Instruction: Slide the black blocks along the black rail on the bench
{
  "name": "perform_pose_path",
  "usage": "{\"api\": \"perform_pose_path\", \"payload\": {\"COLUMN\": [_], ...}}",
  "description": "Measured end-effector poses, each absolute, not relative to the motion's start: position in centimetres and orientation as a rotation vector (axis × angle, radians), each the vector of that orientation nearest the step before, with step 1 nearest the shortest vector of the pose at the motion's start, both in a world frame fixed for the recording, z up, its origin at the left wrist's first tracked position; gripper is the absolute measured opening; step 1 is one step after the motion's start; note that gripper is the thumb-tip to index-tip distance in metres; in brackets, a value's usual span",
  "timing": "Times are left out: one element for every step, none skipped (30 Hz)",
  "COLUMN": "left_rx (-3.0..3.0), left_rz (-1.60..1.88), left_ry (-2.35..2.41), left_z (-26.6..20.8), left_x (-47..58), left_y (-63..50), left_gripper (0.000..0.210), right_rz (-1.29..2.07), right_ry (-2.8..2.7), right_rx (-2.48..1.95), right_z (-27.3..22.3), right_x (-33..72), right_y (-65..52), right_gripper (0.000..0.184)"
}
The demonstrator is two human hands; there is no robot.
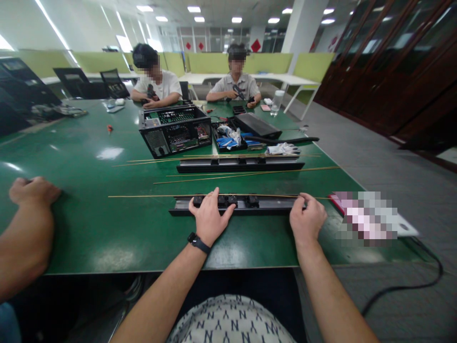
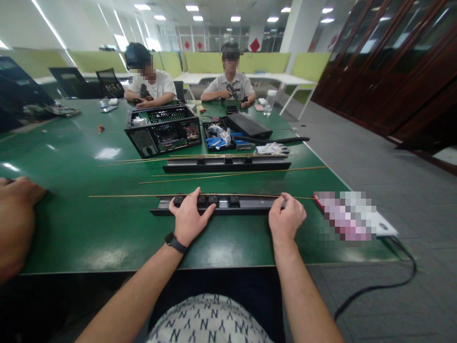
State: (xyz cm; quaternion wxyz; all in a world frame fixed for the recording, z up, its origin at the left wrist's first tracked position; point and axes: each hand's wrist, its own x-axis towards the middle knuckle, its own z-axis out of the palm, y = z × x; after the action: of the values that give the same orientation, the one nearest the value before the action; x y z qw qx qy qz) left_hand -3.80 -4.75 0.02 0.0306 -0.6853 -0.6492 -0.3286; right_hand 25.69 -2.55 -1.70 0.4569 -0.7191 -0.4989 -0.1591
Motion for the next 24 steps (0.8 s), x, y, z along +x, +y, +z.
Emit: {"api": "perform_pose_path", "payload": {"left_rx": [-2.111,-2.110,-2.111,-2.111,-2.112,-2.114,-2.115,-2.117,-2.118,-2.118,-2.117,-2.116,-2.115,-2.115,-2.113,-2.112,-2.110,-2.108,-2.107,-2.108,-2.108,-2.111,-2.111,-2.112], "left_rz": [-1.008,-1.005,-1.002,-1.000,-0.997,-0.993,-0.989,-0.986,-0.986,-0.988,-0.993,-0.997,-1.000,-1.000,-1.001,-1.000,-1.000,-1.001,-1.002,-0.999,-0.994,-0.989,-0.984,-0.981], "left_ry": [-2.001,-2.003,-2.007,-2.012,-2.018,-2.025,-2.029,-2.031,-2.029,-2.024,-2.018,-2.013,-2.009,-2.006,-2.004,-2.001,-2.000,-1.999,-2.001,-2.006,-2.014,-2.021,-2.026,-2.027], "left_z": [0.0,0.1,0.1,0.1,0.1,0.1,0.1,0.1,0.1,0.1,0.1,0.1,0.1,0.1,0.1,0.1,0.2,0.2,0.1,0.1,0.1,0.0,0.0,0.0], "left_x": [-3.8,-3.8,-3.7,-3.7,-3.7,-3.7,-3.7,-3.8,-3.8,-3.8,-3.8,-3.8,-3.8,-3.8,-3.7,-3.7,-3.7,-3.7,-3.7,-3.7,-3.7,-3.7,-3.7,-3.7], "left_y": [-4.8,-4.8,-4.8,-4.8,-4.8,-4.8,-4.8,-4.8,-4.8,-4.8,-4.8,-4.8,-4.8,-4.8,-4.7,-4.7,-4.7,-4.7,-4.7,-4.7,-4.7,-4.7,-4.7,-4.7], "left_gripper": [0.069,0.069,0.069,0.069,0.068,0.068,0.067,0.067,0.067,0.067,0.068,0.068,0.068,0.068,0.068,0.067,0.067,0.067,0.068,0.068,0.068,0.069,0.069,0.069], "right_rz": [-0.389,-0.385,-0.381,-0.375,-0.368,-0.360,-0.353,-0.345,-0.337,-0.331,-0.327,-0.324,-0.322,-0.321,-0.320,-0.319,-0.317,-0.315,-0.312,-0.309,-0.305,-0.303,-0.301,-0.298], "right_ry": [-1.240,-1.253,-1.266,-1.279,-1.290,-1.300,-1.311,-1.323,-1.335,-1.346,-1.354,-1.358,-1.362,-1.367,-1.376,-1.390,-1.408,-1.428,-1.445,-1.461,-1.474,-1.485,-1.496,-1.510], "right_rx": [-1.767,-1.760,-1.753,-1.748,-1.744,-1.741,-1.738,-1.735,-1.730,-1.725,-1.721,-1.717,-1.714,-1.708,-1.702,-1.695,-1.687,-1.676,-1.665,-1.653,-1.643,-1.632,-1.620,-1.607], "right_z": [-1.7,-1.7,-1.7,-1.7,-1.7,-1.6,-1.6,-1.6,-1.6,-1.5,-1.5,-1.5,-1.5,-1.5,-1.5,-1.5,-1.5,-1.5,-1.5,-1.5,-1.5,-1.4,-1.3,-1.2], "right_x": [25.6,25.6,25.5,25.4,25.3,25.3,25.2,25.1,25.1,25.0,25.0,25.0,24.9,24.8,24.8,24.7,24.6,24.5,24.4,24.2,24.1,24.0,23.8,23.7], "right_y": [-2.6,-2.6,-2.6,-2.6,-2.6,-2.7,-2.7,-2.7,-2.8,-2.8,-2.8,-2.9,-2.9,-2.9,-3.0,-3.0,-3.0,-3.1,-3.1,-3.2,-3.2,-3.3,-3.3,-3.4], "right_gripper": [0.037,0.037,0.037,0.037,0.036,0.036,0.036,0.036,0.036,0.036,0.035,0.035,0.035,0.035,0.035,0.035,0.035,0.035,0.035,0.035,0.034,0.034,0.033,0.033]}}
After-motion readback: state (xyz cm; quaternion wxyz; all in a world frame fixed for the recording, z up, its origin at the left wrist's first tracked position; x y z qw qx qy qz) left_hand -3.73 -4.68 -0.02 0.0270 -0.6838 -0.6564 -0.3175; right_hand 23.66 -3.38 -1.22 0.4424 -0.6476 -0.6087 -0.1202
